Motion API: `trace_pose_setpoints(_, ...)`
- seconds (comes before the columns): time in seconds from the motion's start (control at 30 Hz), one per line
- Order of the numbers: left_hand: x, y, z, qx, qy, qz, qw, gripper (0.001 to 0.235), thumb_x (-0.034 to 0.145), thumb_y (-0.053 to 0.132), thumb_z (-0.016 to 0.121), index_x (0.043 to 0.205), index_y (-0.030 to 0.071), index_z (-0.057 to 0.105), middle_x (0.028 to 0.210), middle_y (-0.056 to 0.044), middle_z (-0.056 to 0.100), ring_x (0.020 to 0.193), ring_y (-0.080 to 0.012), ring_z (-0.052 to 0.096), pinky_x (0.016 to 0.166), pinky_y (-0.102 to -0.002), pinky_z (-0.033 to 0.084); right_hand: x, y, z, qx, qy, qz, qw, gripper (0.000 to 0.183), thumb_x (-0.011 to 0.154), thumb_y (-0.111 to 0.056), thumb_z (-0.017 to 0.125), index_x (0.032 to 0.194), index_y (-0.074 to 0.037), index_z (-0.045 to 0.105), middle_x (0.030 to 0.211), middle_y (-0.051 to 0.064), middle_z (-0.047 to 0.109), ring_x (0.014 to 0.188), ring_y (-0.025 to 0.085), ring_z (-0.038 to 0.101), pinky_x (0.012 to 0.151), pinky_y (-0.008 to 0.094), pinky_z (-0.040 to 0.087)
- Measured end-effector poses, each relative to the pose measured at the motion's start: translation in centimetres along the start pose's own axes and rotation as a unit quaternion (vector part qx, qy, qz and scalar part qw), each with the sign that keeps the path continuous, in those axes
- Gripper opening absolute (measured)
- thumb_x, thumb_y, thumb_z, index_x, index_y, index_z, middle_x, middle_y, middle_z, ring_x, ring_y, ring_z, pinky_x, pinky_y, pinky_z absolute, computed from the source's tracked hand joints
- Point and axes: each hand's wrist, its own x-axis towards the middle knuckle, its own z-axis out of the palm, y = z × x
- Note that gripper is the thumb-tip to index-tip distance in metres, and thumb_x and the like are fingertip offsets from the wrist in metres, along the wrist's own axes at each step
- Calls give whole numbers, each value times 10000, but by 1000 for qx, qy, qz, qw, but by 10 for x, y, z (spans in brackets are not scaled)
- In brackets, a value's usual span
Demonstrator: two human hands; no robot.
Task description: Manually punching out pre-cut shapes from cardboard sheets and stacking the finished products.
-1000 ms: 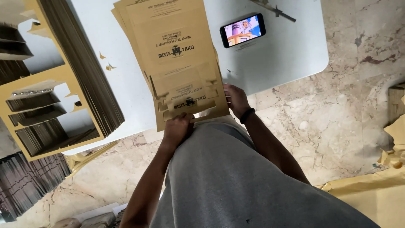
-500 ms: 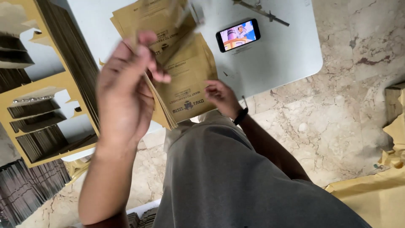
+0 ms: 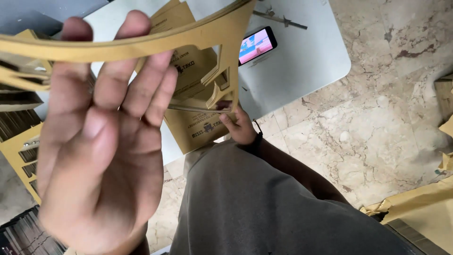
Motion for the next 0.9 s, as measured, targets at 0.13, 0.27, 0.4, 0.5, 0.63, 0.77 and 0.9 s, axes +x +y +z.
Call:
trace_pose_setpoints(0.13, -11, 7, -7, -135, -44, 13, 990, 1175, 711, -55, 798, 1649, 80, 103, 1671, -350, 303, 1401, -479, 452, 1256, -557, 368, -11, 51, 3, -71, 13, -13, 997, 300, 1047, -319, 590, 1149, -83, 436, 1139, 59, 453, 1064, 200, 445, 938, 345, 391)
trace_pose_setpoints(0.27, -15, 11, -9, -178, -57, 35, 982, 1361, 710, -112, 972, 1646, 138, 15, 1695, -338, 211, 1516, -493, 317, 1274, -580, 319, 5, 26, 18, -92, 35, -25, 995, 510, 1052, -342, 573, 760, -201, 179, 644, -74, 157, 519, 76, 198, 491, 298, 193)
trace_pose_setpoints(0.4, -13, 12, -16, -210, -63, 55, 974, 1521, 710, -154, 1102, 1643, 181, -51, 1714, -329, 143, 1602, -504, 215, 1287, -597, 282, 24, -8, 26, -52, 22, -97, 994, 263, 1085, -206, 574, 1277, -39, 640, 1276, 121, 686, 1227, 295, 663, 1085, 420, 534)
trace_pose_setpoints(0.5, 1, 11, -34, -230, -100, 64, 966, 1516, 689, -129, 1087, 1609, 224, -64, 1722, -250, 77, 1573, -499, 202, 1305, -604, 227, 15, 63, 14, 4, 30, -54, 998, 271, 1041, -117, 610, 1275, 19, 591, 1190, 135, 695, 1077, 295, 674, 1077, 549, 483)
trace_pose_setpoints(0.63, 21, 5, -69, -201, -177, 98, 958, 1284, 753, 10, 983, 1568, 251, 20, 1735, -129, 69, 1572, -449, 227, 1394, -585, 170, -2, 125, -5, 14, 19, 12, 1000, 347, 1073, -201, 595, 1328, 30, 547, 1216, 78, 614, 1099, 242, 574, 1090, 557, 455)
trace_pose_setpoints(0.77, 52, -14, -109, 27, -245, 181, 952, 530, 1115, 347, 586, 1617, 211, 484, 1743, -4, 457, 1741, -243, 375, 1639, -441, 241, 49, -32, 3, 30, 21, 60, 998, 365, 1082, -328, 590, 1231, 5, 576, 1055, 89, 670, 968, 192, 601, 955, 487, 511)
trace_pose_setpoints(0.9, 132, -43, -142, 63, -176, 203, 961, 469, 1108, 338, 635, 1510, 198, 439, 1518, 46, 534, 1559, -166, 475, 1454, -412, 292, 71, 20, -11, 19, 4, 164, 986, 408, 995, -435, 688, 1078, -38, 643, 877, 90, 674, 825, 207, 640, 769, 407, 532)
